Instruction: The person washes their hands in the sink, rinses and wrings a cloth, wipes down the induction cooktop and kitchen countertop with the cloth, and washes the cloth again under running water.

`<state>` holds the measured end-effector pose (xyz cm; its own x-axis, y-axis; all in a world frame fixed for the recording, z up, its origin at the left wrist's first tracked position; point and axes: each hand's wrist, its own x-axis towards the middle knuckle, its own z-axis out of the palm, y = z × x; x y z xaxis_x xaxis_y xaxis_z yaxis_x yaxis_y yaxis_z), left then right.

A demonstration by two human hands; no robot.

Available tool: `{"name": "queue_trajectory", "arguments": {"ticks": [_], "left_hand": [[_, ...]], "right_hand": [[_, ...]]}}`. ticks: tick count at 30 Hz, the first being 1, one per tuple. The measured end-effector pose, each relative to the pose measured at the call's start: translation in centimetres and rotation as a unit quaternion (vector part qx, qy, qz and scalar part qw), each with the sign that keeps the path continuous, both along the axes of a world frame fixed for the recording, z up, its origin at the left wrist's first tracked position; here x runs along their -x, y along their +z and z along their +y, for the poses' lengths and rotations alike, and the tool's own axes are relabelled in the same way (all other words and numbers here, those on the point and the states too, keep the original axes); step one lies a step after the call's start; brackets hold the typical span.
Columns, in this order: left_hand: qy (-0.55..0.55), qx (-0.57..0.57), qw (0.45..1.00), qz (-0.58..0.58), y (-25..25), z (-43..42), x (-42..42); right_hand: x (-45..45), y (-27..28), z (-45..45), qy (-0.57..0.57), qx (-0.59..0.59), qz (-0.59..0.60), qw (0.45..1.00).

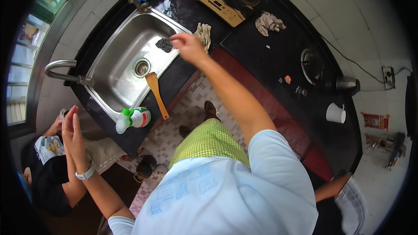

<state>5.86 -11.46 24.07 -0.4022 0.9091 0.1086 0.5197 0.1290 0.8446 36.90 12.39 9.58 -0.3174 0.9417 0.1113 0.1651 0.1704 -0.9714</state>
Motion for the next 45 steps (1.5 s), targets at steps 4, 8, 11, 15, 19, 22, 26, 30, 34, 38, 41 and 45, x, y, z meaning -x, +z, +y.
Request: {"name": "queue_trajectory", "arguments": {"ticks": [4, 8, 11, 15, 19, 22, 26, 30, 34, 38, 41, 45], "left_hand": [[0.0, 0.007, 1.0, 0.009, 2.0, 0.6, -3.1], [-0.002, 0.031, 0.996, 0.082, 4.2, 3.4, -9.6], [-0.011, 0.043, 0.997, 0.071, 3.2, 7.5, -15.2], [-0.075, 0.092, 0.991, 0.065, -0.9, 15.0, -22.7], [-0.129, 0.079, 0.988, -0.041, -6.6, 21.1, -29.5], [-0.191, 0.148, 0.968, -0.073, -8.0, 23.9, -32.9], [-0.226, 0.202, 0.946, -0.114, -9.6, 26.1, -35.3], [-0.256, 0.222, 0.937, -0.085, -10.7, 27.0, -36.1], [-0.252, 0.176, 0.95, -0.05, -12.4, 27.3, -36.8], [-0.252, 0.204, 0.944, -0.068, -12.7, 28.2, -37.9], [-0.275, 0.167, 0.946, -0.048, -13.7, 28.7, -38.5], [-0.275, 0.25, 0.926, -0.071, -14.0, 29.6, -39.3]], "right_hand": [[-10.6, -1.4, 4.2, -0.12, -0.001, 0.015, 0.993], [-21.8, -1.3, 8.6, -0.298, 0.171, 0.183, 0.921], [-30.4, -5.2, 14.0, -0.442, 0.266, 0.297, 0.803], [-35.7, -7.6, 18.8, -0.554, 0.34, 0.224, 0.726], [-36.1, -7.6, 21.3, -0.597, 0.367, 0.026, 0.713], [-39.3, -9.5, 22.1, -0.579, 0.337, 0.022, 0.742], [-43.7, -8.4, 21.5, -0.54, 0.271, 0.114, 0.789], [-48.2, -6.5, 20.7, -0.514, 0.211, 0.169, 0.815], [-51.3, -9.4, 23.3, -0.605, 0.169, 0.124, 0.768], [-45.3, -11.2, 24.2, -0.494, 0.135, -0.111, 0.852], [-45.2, -12.7, 27.9, -0.463, 0.125, -0.214, 0.851], [-45.5, -13.2, 34.3, -0.349, 0.072, -0.401, 0.844]]}}
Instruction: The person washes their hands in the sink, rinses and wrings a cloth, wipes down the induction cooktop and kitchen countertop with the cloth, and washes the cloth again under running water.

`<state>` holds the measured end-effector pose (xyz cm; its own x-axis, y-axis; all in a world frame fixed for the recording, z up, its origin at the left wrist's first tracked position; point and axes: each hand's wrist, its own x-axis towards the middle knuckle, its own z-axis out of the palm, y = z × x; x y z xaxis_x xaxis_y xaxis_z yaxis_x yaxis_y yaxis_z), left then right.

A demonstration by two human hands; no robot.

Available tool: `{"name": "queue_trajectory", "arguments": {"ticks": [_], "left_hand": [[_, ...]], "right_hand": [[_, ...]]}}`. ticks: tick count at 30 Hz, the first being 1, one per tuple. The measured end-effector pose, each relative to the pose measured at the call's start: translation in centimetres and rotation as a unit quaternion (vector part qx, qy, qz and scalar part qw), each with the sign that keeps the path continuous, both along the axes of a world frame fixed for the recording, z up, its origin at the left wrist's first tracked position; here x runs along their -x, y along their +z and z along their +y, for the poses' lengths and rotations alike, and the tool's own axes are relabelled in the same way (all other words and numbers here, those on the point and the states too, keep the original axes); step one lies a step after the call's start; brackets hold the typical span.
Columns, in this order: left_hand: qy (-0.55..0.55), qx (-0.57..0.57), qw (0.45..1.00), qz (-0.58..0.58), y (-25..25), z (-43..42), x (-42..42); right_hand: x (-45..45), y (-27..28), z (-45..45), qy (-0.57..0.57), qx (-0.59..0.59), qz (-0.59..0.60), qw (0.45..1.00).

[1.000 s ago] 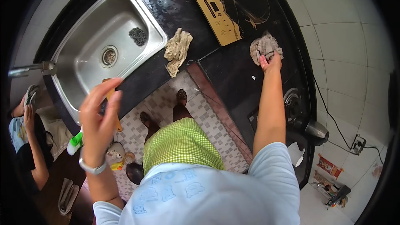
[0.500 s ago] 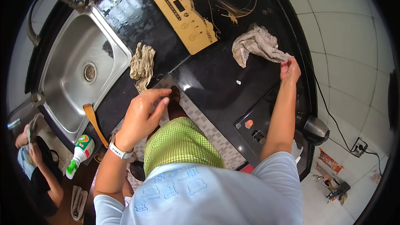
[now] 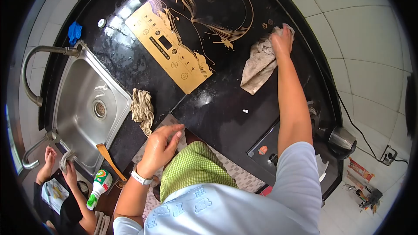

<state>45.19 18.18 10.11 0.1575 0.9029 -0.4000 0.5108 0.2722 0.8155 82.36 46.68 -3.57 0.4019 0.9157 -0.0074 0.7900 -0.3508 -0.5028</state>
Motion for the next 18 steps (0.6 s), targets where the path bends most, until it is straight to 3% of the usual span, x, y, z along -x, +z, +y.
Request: {"name": "queue_trajectory", "arguments": {"ticks": [1, 3, 4, 6, 8, 12, 18], "left_hand": [[-0.003, 0.018, 1.0, -0.008, -0.4, 0.1, -0.2], [0.019, 0.023, 0.999, -0.034, -0.8, 0.6, -1.2], [0.043, 0.029, 0.997, -0.062, -1.1, 0.8, -1.7], [0.034, 0.036, 0.995, -0.089, -2.5, 1.4, -2.4], [0.173, 0.092, 0.954, -0.226, -4.3, 2.0, -3.4], [0.333, 0.158, 0.873, -0.318, -4.8, 5.1, -4.5], [0.336, 0.139, 0.881, -0.302, -5.5, 5.9, -4.7]], "right_hand": [[0.0, -0.1, 0.2, -0.002, 0.0, 0.003, 1.0], [0.2, -0.3, 0.4, 0.107, -0.033, -0.095, 0.989], [0.2, -0.3, 0.4, 0.105, -0.035, -0.093, 0.989], [0.2, -0.4, -0.3, 0.212, -0.087, -0.044, 0.972], [0.6, -0.4, -1.6, 0.257, -0.102, -0.08, 0.958], [1.9, 0.3, -4.5, 0.294, -0.105, -0.051, 0.949], [6.8, 1.1, -9.9, 0.374, -0.164, -0.014, 0.913]]}}
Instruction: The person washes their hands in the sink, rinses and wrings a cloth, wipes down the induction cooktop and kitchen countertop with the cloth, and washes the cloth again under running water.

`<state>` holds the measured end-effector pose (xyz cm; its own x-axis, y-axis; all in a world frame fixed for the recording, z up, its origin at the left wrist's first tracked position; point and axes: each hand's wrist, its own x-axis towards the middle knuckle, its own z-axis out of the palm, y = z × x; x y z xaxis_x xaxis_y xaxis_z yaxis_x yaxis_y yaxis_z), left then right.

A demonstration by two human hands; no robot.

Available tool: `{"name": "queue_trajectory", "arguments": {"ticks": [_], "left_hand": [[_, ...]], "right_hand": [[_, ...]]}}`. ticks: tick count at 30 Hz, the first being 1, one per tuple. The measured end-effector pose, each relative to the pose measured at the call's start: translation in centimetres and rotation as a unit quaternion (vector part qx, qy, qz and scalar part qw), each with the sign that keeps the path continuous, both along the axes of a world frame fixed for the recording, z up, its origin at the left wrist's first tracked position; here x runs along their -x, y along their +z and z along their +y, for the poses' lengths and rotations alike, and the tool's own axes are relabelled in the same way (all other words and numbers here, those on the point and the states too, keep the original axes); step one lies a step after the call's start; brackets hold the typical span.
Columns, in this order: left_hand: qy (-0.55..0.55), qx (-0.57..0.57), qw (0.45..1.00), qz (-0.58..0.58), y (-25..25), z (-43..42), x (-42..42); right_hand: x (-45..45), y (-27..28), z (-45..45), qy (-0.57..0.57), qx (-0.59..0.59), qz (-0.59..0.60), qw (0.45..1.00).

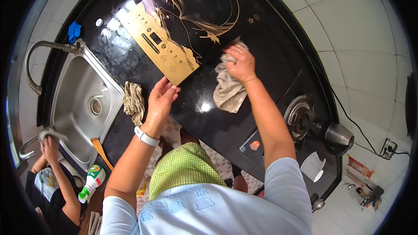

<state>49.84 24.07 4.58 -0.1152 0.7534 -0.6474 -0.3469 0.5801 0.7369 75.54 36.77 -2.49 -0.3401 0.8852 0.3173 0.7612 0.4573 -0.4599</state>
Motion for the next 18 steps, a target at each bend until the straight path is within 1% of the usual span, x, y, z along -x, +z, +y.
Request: {"name": "queue_trajectory", "arguments": {"ticks": [3, 6, 8, 9, 10, 11, 12, 13, 14, 15, 17, 18], "left_hand": [[-0.019, 0.009, 1.0, 0.016, 0.1, -0.4, 0.2], [-0.041, 0.011, 0.999, 0.006, -0.3, -1.5, 0.2], [-0.034, 0.019, 0.999, 0.004, -0.7, -2.7, -0.3], [-0.052, 0.027, 0.998, -0.009, -0.9, -3.3, -0.4], [-0.066, 0.04, 0.997, -0.019, -0.9, -4.2, -0.3], [-0.072, 0.047, 0.996, -0.024, -0.5, -4.9, -0.5], [-0.079, 0.043, 0.994, -0.054, -1.0, -5.9, -0.3], [-0.088, 0.051, 0.993, -0.051, -0.9, -6.6, -0.1], [-0.098, 0.056, 0.992, -0.05, -0.7, -7.3, 0.1], [-0.113, 0.061, 0.991, -0.041, -1.0, -8.1, 0.4], [-0.108, 0.072, 0.991, -0.043, -0.9, -9.6, 0.9], [-0.101, 0.078, 0.991, -0.048, -1.2, -10.4, 1.2]], "right_hand": [[3.0, 0.6, -2.7, 0.019, 0.003, 0.044, 0.999], [5.9, 1.7, -5.4, 0.033, 0.026, 0.111, 0.993], [7.3, 2.0, -7.0, 0.034, 0.08, 0.184, 0.979], [7.4, 1.5, -7.3, 0.039, 0.085, 0.251, 0.963], [7.1, 2.3, -7.2, 0.015, 0.168, 0.321, 0.932], [6.0, 3.3, -7.1, -0.03, 0.165, 0.314, 0.934], [4.6, 4.2, -7.0, -0.041, 0.192, 0.351, 0.916], [2.8, 5.6, -7.0, -0.061, 0.235, 0.386, 0.89], [0.7, 6.9, -7.2, -0.061, 0.243, 0.403, 0.88], [-1.2, 8.0, -7.3, -0.1, 0.272, 0.42, 0.86], [-5.5, 7.9, -7.1, -0.096, 0.277, 0.425, 0.856], [-7.8, 6.5, -6.9, -0.091, 0.286, 0.39, 0.87]]}}
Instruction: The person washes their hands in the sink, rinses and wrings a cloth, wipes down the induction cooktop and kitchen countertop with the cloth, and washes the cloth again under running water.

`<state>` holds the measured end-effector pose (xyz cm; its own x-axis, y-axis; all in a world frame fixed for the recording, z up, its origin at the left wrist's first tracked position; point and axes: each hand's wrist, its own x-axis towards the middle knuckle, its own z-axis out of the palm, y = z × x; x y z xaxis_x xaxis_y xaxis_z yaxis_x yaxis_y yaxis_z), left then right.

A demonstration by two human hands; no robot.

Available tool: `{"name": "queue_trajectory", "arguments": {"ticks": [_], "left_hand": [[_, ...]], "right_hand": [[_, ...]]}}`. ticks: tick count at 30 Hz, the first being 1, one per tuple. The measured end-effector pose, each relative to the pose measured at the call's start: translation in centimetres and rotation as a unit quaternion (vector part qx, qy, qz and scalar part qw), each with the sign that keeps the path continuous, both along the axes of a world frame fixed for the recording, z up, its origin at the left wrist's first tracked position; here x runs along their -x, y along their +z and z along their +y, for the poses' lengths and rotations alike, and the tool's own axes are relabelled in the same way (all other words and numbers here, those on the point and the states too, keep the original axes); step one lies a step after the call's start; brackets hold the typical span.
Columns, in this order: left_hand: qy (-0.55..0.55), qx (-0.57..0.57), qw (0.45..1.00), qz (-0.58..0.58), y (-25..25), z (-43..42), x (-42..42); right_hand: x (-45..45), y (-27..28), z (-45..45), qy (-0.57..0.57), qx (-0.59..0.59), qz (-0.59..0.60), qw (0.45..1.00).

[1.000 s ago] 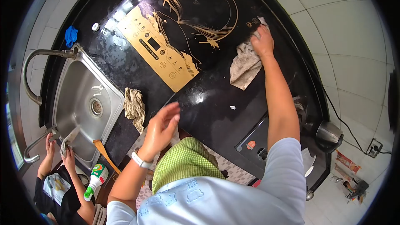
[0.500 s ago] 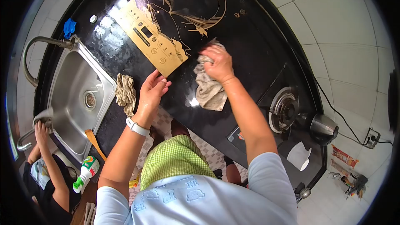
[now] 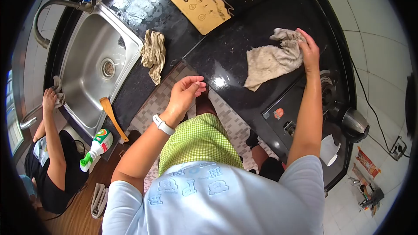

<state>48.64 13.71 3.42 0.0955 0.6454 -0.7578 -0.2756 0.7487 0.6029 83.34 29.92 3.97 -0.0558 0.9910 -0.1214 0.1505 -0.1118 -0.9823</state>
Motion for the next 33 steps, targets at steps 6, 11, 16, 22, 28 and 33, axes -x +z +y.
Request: {"name": "queue_trajectory", "arguments": {"ticks": [6, 11, 16, 22, 28, 33], "left_hand": [[0.033, 0.062, 0.997, -0.016, -1.6, -3.1, 0.3], [0.156, 0.101, 0.974, -0.132, -2.9, -3.6, 0.4], [0.246, 0.11, 0.922, -0.277, -5.8, -1.6, -0.2], [0.258, 0.071, 0.888, -0.374, -6.8, -1.5, 1.5], [0.222, 0.077, 0.916, -0.326, -3.2, -5.2, 3.1], [0.28, 0.042, 0.888, -0.363, -2.7, -10.2, 4.8]], "right_hand": [[7.3, -6.3, -4.3, -0.076, -0.236, -0.449, 0.858], [16.3, -6.7, -8.0, -0.032, -0.281, -0.432, 0.856], [20.8, -6.2, -12.1, -0.022, -0.29, -0.376, 0.88], [25.1, -5.5, -16.9, -0.043, -0.264, -0.301, 0.915], [27.3, -5.1, -21.2, -0.095, -0.16, -0.177, 0.967], [27.8, -2.9, -23.4, -0.107, 0.182, 0.294, 0.932]]}}
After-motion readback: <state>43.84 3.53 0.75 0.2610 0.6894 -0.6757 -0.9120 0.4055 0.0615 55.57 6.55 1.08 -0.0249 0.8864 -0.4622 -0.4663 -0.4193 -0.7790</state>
